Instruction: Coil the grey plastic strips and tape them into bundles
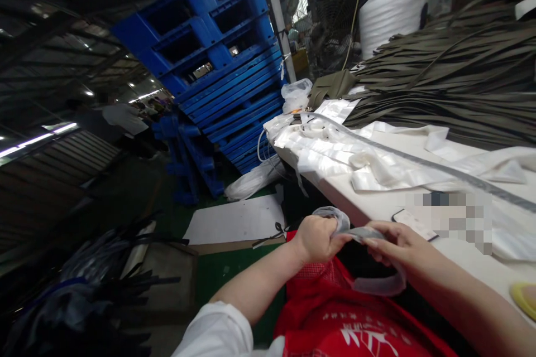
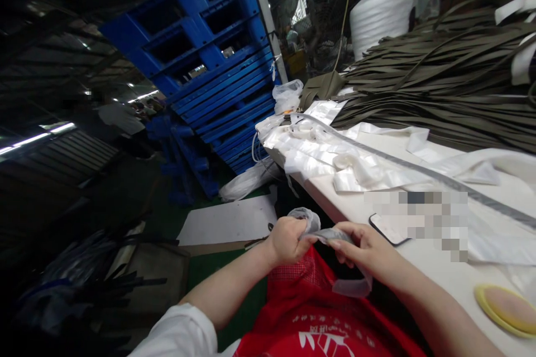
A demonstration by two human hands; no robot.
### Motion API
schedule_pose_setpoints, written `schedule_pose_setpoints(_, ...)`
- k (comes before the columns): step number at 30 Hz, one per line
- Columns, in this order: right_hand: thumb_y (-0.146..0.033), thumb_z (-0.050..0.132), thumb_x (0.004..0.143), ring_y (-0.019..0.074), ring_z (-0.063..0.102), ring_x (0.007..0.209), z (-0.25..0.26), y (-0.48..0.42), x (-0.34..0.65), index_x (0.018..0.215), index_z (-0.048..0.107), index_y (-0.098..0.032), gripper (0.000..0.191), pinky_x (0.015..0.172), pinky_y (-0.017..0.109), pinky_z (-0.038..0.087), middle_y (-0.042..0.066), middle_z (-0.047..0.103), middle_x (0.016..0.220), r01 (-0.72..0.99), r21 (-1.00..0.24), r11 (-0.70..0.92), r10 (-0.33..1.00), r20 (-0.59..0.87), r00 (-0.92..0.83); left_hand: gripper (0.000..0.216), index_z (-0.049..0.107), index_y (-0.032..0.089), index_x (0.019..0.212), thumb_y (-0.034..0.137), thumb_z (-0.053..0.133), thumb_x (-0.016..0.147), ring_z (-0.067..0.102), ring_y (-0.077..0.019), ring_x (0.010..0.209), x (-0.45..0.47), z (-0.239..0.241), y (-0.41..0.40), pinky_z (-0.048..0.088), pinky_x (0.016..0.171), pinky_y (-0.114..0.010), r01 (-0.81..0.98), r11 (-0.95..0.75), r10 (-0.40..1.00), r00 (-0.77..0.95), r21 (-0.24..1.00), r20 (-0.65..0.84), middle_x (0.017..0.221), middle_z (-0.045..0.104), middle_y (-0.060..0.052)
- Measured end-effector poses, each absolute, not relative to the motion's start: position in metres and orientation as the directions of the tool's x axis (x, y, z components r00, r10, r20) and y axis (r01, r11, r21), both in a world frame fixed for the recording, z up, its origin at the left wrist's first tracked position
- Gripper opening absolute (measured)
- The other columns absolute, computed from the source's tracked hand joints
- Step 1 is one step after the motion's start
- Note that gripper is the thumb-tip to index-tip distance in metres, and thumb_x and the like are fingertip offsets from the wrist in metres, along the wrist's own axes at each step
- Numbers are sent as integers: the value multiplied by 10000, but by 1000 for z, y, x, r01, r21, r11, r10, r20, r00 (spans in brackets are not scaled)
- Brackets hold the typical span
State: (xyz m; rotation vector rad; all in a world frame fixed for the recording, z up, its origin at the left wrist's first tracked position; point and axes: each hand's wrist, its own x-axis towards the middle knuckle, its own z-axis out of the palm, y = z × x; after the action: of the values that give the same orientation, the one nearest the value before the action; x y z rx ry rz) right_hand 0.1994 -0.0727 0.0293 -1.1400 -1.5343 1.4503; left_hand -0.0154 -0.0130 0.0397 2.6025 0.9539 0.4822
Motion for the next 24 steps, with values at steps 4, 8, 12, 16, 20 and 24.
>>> schedule_pose_setpoints(4,-534,518,875,253,629,935,18,-55,204,967,701,-225,371,866,368,477,71,700,997,506,-847,165,985,116,-127,748,643,144,754,662,131,922,473,-112,420,-17,52,-18,382,480,-247,474,-241,684,702,847,-198,474,486,12)
schedule_pose_setpoints(8,-524,412,927,260,624,978,8,-52,195,1030,688,-230,417,913,400,459,79,695,1059,565,-806,177,983,116,-142,775,639,115,714,724,190,882,372,-90,289,-21,50,-15,357,412,-233,282,299,552,728,912,-406,340,368,65)
schedule_pose_setpoints(12,-530,327,962,237,625,891,5,-58,185,1133,621,-200,474,789,348,499,75,689,1016,362,-926,110,961,5,-278,773,645,102,690,627,138,944,328,-73,240,-23,51,-8,429,466,-232,81,566,522,735,820,-433,301,334,74)
schedule_pose_setpoints(16,-512,570,857,251,606,870,0,-60,182,1149,576,-176,446,794,357,482,68,678,958,353,-929,113,955,3,-296,793,655,85,684,538,76,981,298,-58,224,-26,68,2,456,516,-209,-111,699,535,736,706,-415,288,312,72)
schedule_pose_setpoints(20,-489,555,866,225,605,804,-12,-60,186,1195,563,-174,456,756,352,477,51,668,868,302,-953,0,958,-86,-272,745,664,70,732,496,115,999,248,-38,249,-32,93,14,476,574,-200,-356,678,661,678,643,-322,325,285,88)
schedule_pose_setpoints(24,-566,513,881,158,576,645,-13,-64,185,1047,631,-149,464,620,289,465,42,650,769,94,-972,-214,877,-233,-420,639,665,69,889,467,179,1004,428,-62,415,-28,111,28,509,759,-265,-617,436,859,503,655,-98,504,443,41)
